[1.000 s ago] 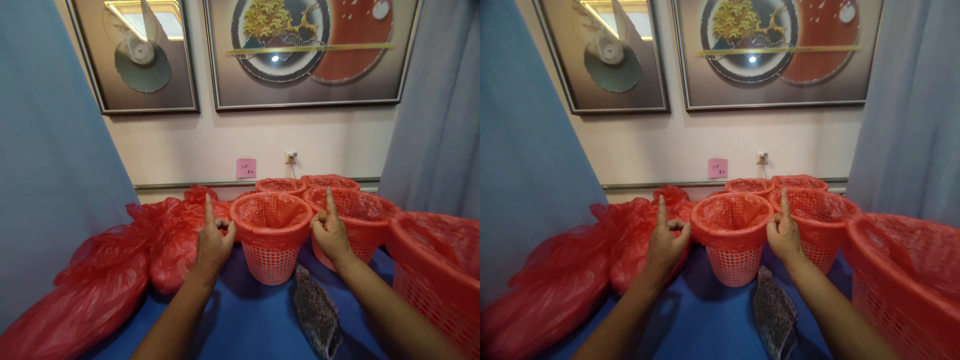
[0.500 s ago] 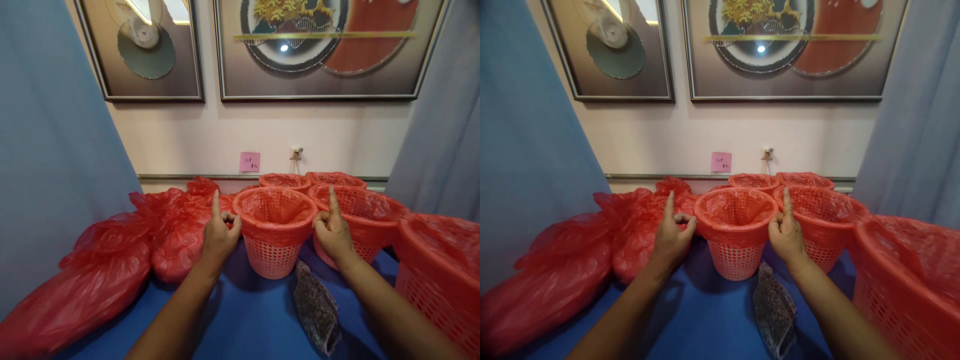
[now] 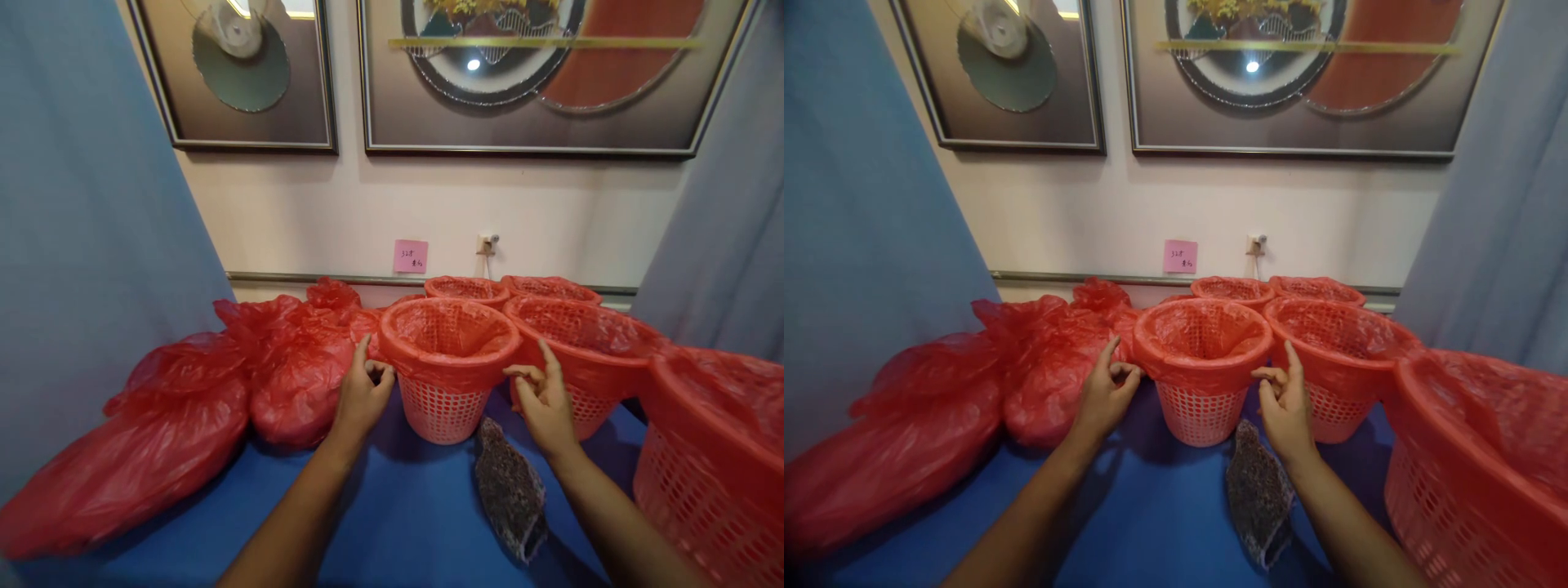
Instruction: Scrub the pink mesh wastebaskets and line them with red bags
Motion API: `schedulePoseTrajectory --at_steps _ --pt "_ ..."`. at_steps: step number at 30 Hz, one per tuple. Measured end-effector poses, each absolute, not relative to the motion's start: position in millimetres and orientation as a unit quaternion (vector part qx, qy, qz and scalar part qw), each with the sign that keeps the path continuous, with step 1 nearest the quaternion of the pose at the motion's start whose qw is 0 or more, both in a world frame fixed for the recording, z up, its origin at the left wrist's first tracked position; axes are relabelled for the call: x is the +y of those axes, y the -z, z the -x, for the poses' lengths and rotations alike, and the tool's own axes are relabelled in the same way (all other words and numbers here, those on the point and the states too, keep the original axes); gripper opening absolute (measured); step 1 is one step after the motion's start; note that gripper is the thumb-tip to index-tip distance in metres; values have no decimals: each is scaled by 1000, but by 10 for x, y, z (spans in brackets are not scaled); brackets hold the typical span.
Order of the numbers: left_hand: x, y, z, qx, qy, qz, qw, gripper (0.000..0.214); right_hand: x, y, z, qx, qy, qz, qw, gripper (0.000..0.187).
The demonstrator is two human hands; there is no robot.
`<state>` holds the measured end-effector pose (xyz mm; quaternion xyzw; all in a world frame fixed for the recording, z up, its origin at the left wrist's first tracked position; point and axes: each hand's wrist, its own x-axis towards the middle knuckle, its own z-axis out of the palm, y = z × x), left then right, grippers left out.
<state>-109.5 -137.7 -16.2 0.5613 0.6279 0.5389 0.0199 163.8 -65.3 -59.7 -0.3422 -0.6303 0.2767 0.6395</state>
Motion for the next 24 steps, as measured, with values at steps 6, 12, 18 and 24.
schedulePoseTrajectory --at_steps 6,12,18,24 --pt "-1413 355 966 591 -477 -604 -241 62 -671 1515 -1404 -527 -464 384 599 68" --pt "-1372 237 610 505 -309 -744 -310 77 -601 2113 -1339 -630 -384 425 525 50" --pt "-1152 200 678 407 -348 -760 -367 43 -729 2093 -1402 -733 -279 388 485 45" --pt "-1140 171 775 325 -380 -765 -407 35 -793 2010 -1389 -785 -212 364 454 37"
